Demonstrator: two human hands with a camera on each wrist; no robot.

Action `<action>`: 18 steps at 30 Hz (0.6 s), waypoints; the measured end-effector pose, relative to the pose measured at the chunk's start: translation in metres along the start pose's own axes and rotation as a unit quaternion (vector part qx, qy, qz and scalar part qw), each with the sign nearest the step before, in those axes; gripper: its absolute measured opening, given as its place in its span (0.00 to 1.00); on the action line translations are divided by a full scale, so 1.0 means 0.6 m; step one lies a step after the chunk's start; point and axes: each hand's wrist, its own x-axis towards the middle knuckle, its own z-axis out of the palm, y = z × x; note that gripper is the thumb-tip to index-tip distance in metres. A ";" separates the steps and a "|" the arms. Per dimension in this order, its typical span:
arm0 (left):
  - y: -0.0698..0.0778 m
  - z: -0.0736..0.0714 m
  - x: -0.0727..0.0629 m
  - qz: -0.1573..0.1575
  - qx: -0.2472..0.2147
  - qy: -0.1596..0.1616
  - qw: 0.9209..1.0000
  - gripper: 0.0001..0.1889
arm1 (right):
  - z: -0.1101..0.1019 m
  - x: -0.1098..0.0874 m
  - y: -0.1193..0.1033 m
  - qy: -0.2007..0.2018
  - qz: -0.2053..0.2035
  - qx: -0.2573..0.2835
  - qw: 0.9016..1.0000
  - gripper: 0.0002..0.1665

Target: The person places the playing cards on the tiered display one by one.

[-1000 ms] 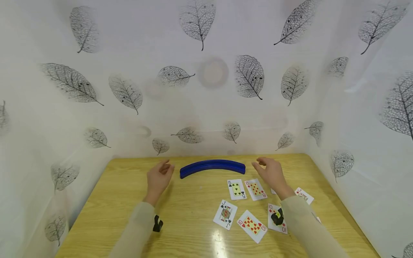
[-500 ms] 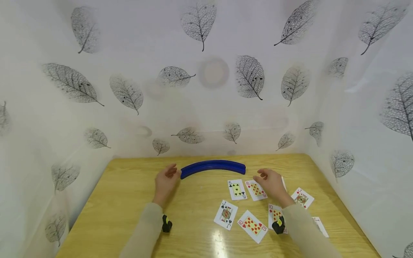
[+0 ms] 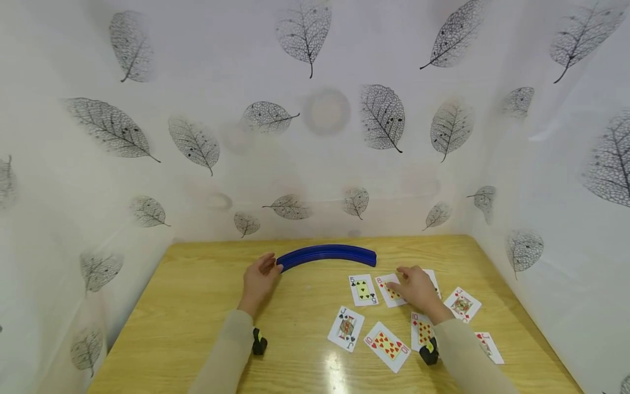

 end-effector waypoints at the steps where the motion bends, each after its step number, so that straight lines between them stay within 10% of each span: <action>1: 0.000 0.000 0.000 -0.001 0.002 -0.001 1.000 0.27 | 0.001 0.000 0.002 -0.001 -0.002 -0.004 1.000 0.38; 18: 0.000 0.004 0.005 0.028 0.084 0.010 0.996 0.19 | 0.010 -0.004 0.008 -0.005 -0.001 -0.022 1.000 0.38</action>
